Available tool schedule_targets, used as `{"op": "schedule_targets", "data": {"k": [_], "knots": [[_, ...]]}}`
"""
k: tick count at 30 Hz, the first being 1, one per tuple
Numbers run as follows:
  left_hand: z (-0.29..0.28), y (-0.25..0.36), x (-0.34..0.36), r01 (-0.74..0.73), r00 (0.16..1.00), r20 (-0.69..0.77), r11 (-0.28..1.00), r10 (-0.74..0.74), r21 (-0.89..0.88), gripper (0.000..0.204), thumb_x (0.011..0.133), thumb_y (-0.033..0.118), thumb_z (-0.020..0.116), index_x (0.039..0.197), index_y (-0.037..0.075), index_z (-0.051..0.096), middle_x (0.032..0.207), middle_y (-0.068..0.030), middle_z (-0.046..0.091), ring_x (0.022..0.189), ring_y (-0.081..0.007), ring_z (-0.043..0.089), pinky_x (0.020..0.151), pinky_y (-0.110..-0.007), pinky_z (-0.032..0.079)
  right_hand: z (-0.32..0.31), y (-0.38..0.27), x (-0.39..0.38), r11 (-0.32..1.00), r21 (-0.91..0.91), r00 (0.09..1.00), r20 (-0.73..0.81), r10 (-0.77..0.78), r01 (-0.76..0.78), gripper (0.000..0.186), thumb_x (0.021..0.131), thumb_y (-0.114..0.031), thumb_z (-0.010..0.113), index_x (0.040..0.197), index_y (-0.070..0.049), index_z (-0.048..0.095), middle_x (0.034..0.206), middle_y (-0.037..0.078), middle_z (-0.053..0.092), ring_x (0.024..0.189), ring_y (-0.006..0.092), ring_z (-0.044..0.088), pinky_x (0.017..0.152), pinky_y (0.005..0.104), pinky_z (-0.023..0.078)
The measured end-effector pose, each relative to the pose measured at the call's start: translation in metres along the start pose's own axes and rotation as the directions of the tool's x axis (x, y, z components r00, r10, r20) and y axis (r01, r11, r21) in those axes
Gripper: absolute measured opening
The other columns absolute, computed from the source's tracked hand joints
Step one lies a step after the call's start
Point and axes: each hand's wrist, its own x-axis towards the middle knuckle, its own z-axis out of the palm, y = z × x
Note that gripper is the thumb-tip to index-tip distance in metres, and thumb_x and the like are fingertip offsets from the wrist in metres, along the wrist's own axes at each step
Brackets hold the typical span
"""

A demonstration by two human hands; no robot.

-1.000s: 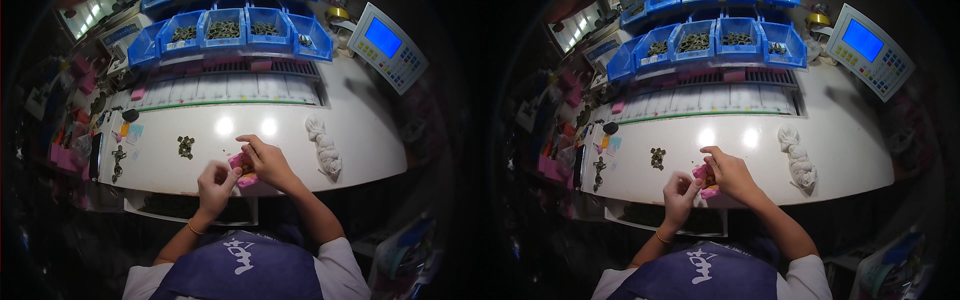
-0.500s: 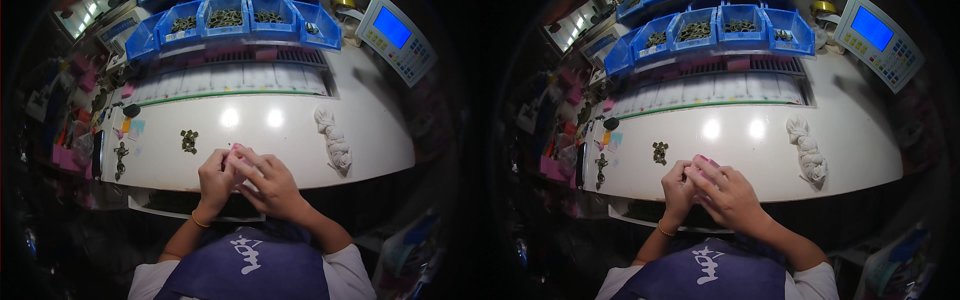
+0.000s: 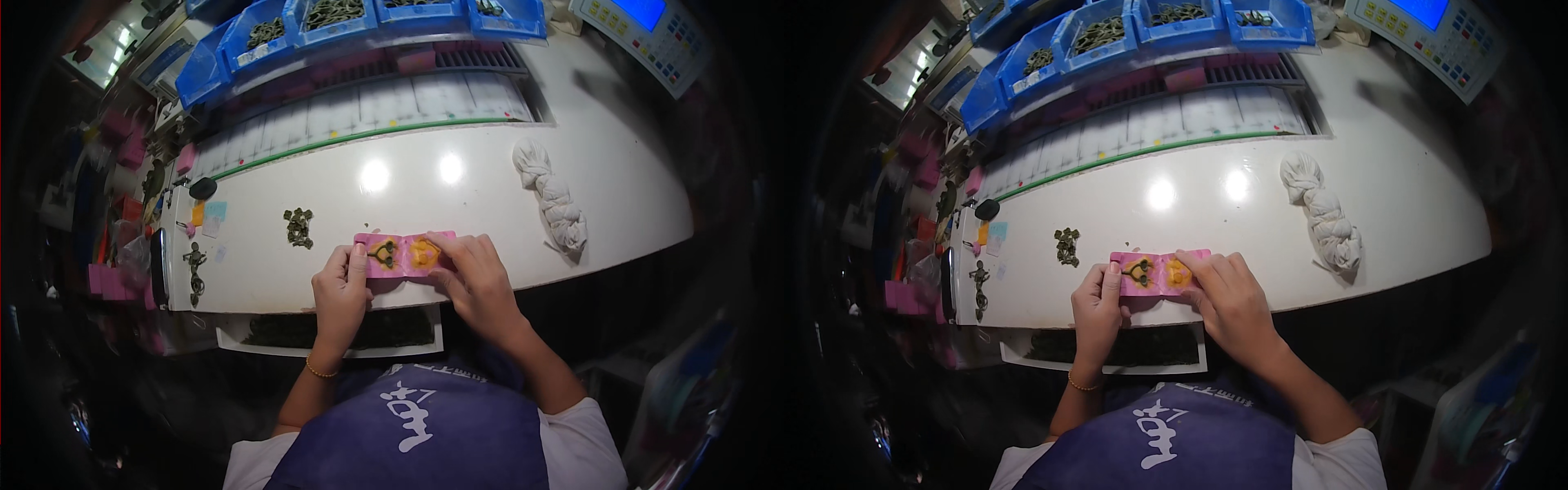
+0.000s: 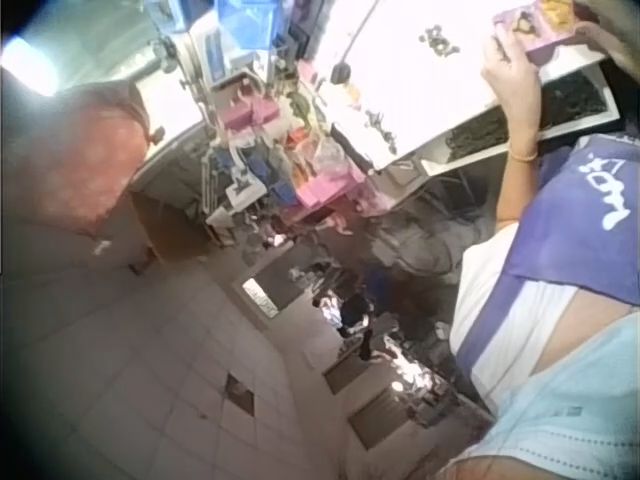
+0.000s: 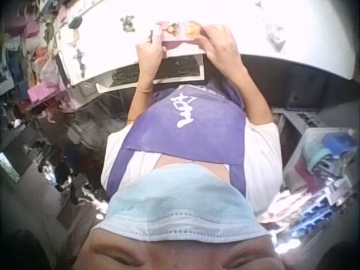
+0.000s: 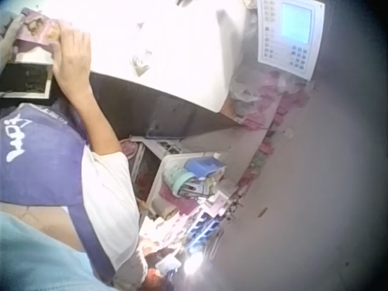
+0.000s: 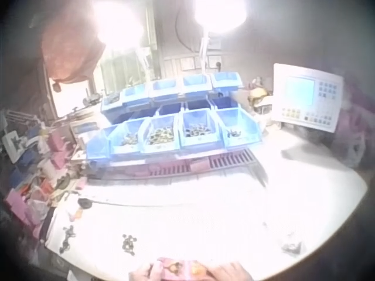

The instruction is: The recorder uses pink silicone molds and a pressing machine to assemble or cast small metal jewelry components.

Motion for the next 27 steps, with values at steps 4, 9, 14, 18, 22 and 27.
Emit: {"op": "schedule_targets", "data": {"k": [4, 9, 14, 18, 22, 27], "knots": [[0.001, -0.002, -0.002, -0.013, 1.0, 0.006, 1.0, 0.013, 0.017, 0.035, 0.105, 0.028, 0.051, 0.088, 0.0, 0.06, 0.059, 0.0, 0.051, 0.048, -0.0057, 0.05, 0.044, -0.025, 0.04, 0.0, -0.001, 0.001, 0.995, 0.093, 0.998, 0.053, 0.024, -0.029, 0.051, 0.083, -0.001, 0.068, 0.131, -0.008, 0.056, 0.1, 0.011, 0.057, 0.093, 0.0305, 0.056, 0.081, 0.0401, 0.049], [0.004, -0.014, -0.002, -0.099, 0.995, -0.006, 0.993, 0.1, 0.068, 0.033, 0.107, 0.028, 0.047, 0.085, 0.004, 0.056, 0.062, 0.0052, 0.048, 0.047, -0.0006, 0.042, 0.042, -0.019, 0.035, 0.006, 0.003, -0.003, 0.975, 0.205, 0.993, 0.098, 0.064, -0.083, 0.043, 0.086, 0.001, 0.065, 0.127, -0.006, 0.055, 0.104, 0.013, 0.055, 0.093, 0.0341, 0.06, 0.08, 0.0415, 0.051], [0.006, -0.021, -0.004, -0.162, 0.987, -0.017, 0.986, 0.162, 0.041, 0.031, 0.108, 0.027, 0.046, 0.088, 0.005, 0.055, 0.064, 0.0051, 0.048, 0.049, -0.0004, 0.042, 0.042, -0.018, 0.036, 0.005, 0.011, 0.0, 0.913, 0.364, 0.98, 0.138, 0.141, -0.183, 0.038, 0.089, 0.005, 0.064, 0.124, -0.005, 0.056, 0.109, 0.014, 0.054, 0.089, 0.0239, 0.06, 0.079, 0.0335, 0.05], [0.015, -0.004, -0.007, -0.14, 0.988, -0.07, 0.989, 0.136, -0.051, 0.033, 0.106, 0.024, 0.049, 0.083, 0.001, 0.055, 0.059, 0.0009, 0.048, 0.053, -0.0047, 0.044, 0.048, -0.026, 0.037, -0.006, 0.003, 0.011, 0.891, 0.373, 0.96, 0.205, 0.193, -0.259, 0.038, 0.089, 0.005, 0.06, 0.126, -0.002, 0.053, 0.111, 0.018, 0.053, 0.097, 0.0332, 0.061, 0.082, 0.0382, 0.052], [0.02, 0.006, -0.002, -0.038, 0.999, -0.033, 0.979, 0.032, -0.202, 0.03, 0.106, 0.024, 0.051, 0.086, 0.002, 0.056, 0.062, 0.0, 0.055, 0.053, -0.0031, 0.051, 0.047, -0.022, 0.041, 0.005, -0.003, 0.018, 0.967, 0.247, 0.998, -0.029, -0.049, 0.054, 0.043, 0.084, 0.004, 0.062, 0.126, -0.003, 0.056, 0.114, 0.016, 0.057, 0.099, 0.0311, 0.061, 0.084, 0.0381, 0.05], [0.039, -0.009, 0.017, -0.014, 1.0, 0.014, 0.865, 0.025, -0.501, 0.026, 0.106, 0.023, 0.051, 0.092, 0.001, 0.058, 0.062, -0.0012, 0.058, 0.054, -0.0039, 0.054, 0.049, -0.022, 0.043, 0.014, -0.028, 0.038, 0.937, -0.029, 0.937, -0.019, -0.349, 0.348, 0.049, 0.074, 0.0, 0.069, 0.122, -0.005, 0.062, 0.114, 0.012, 0.063, 0.1, 0.0292, 0.062, 0.086, 0.0394, 0.047]]}}
